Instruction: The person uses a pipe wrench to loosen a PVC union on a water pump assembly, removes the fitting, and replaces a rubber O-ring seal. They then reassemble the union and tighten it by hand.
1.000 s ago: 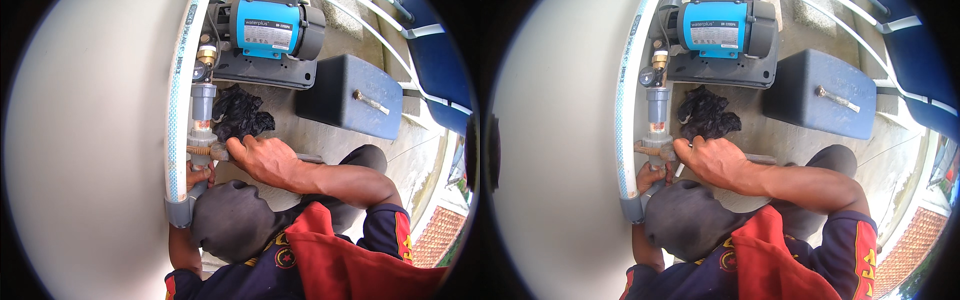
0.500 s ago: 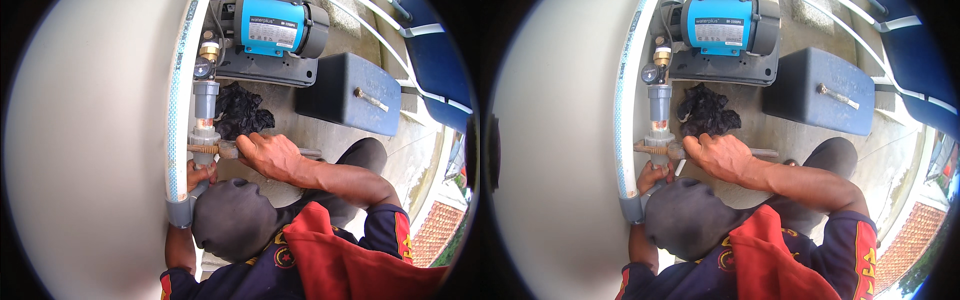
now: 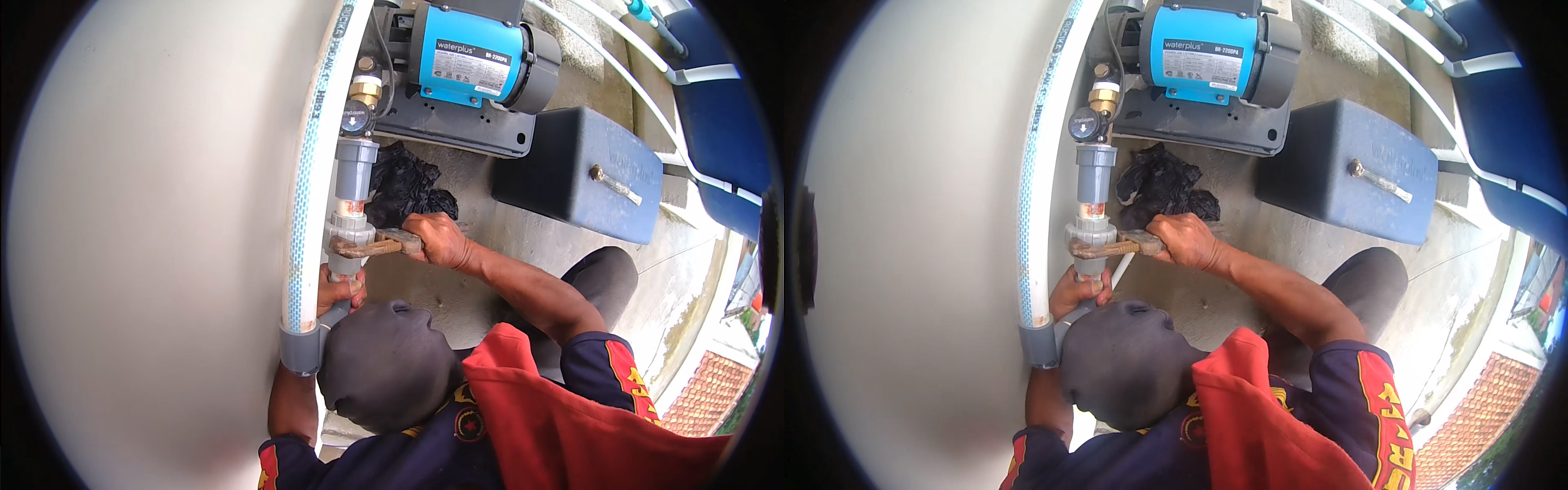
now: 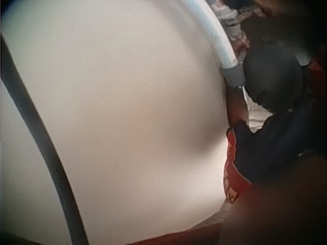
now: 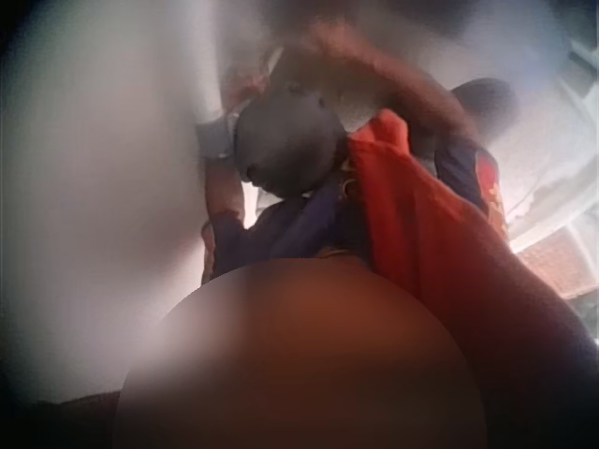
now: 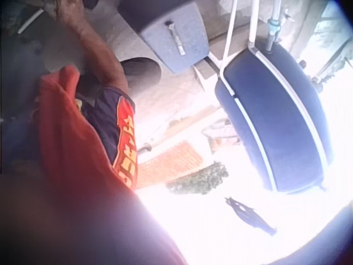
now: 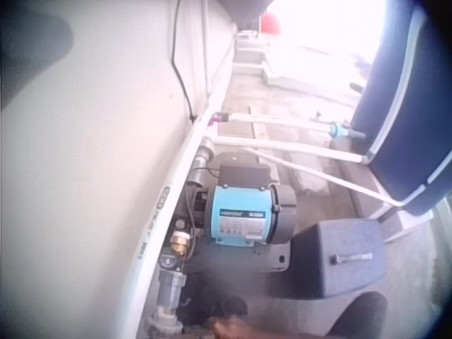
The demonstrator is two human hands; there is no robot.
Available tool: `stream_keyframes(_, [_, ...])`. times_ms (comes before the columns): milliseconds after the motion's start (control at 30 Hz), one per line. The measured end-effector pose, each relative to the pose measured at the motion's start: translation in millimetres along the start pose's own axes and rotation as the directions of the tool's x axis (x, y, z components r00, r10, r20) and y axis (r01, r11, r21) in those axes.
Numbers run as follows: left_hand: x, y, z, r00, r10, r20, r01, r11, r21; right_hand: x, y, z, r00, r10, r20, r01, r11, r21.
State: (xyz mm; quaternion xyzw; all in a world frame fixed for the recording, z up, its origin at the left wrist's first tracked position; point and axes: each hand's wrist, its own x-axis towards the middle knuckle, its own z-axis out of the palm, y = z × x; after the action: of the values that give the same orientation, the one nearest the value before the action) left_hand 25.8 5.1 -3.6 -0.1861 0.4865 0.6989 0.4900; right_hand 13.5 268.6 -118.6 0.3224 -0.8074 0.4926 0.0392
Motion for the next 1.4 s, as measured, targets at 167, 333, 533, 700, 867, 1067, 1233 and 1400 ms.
stream_keyframes(167, [2, -8, 0, 0.994, 0.066, 0.084, -0.063, 0.998, -0.029, 1, 19, 46, 0.988, 0.026, -0.152, 0.001, 0.985, 0.174])
stream_keyframes(333, [5, -3, -8, 0.992, 0.06, 0.107, -0.064, 0.997, 0.032, 1, 12, 64, 0.959, 0.202, -0.198, -0.13, 0.937, 0.325])
stream_keyframes(533, [4, -4, -7, 0.998, 0.062, 0.025, -0.063, 0.997, 0.054, -13, -36, -10, 0.938, 0.338, -0.08, -0.338, 0.941, 0.022])
stream_keyframes(700, [0, -2, 1, 0.998, 0.039, -0.054, -0.034, 0.996, 0.079, 13, -102, -71, 0.923, 0.383, 0.044, -0.355, 0.889, -0.288])
stream_keyframes(867, [-9, 1, 14, 0.98, 0.13, -0.153, -0.112, 0.986, 0.121, 51, -135, -81, 0.909, 0.395, 0.131, -0.303, 0.844, -0.441])
stream_keyframes(1067, [-13, -1, 25, 0.966, 0.141, -0.219, -0.132, 0.99, 0.052, 82, -160, -84, 0.822, 0.504, 0.266, -0.286, 0.769, -0.572])
stream_keyframes(1233, [-8, -6, 17, 0.96, 0.123, -0.251, -0.086, 0.985, 0.151, 82, -163, -81, 0.811, 0.531, 0.245, -0.317, 0.752, -0.578])
stream_keyframes(1400, [-3, -16, 7, 0.971, 0.124, -0.203, -0.12, 0.992, 0.031, 71, -148, -78, 0.832, 0.5, 0.241, -0.298, 0.769, -0.566])
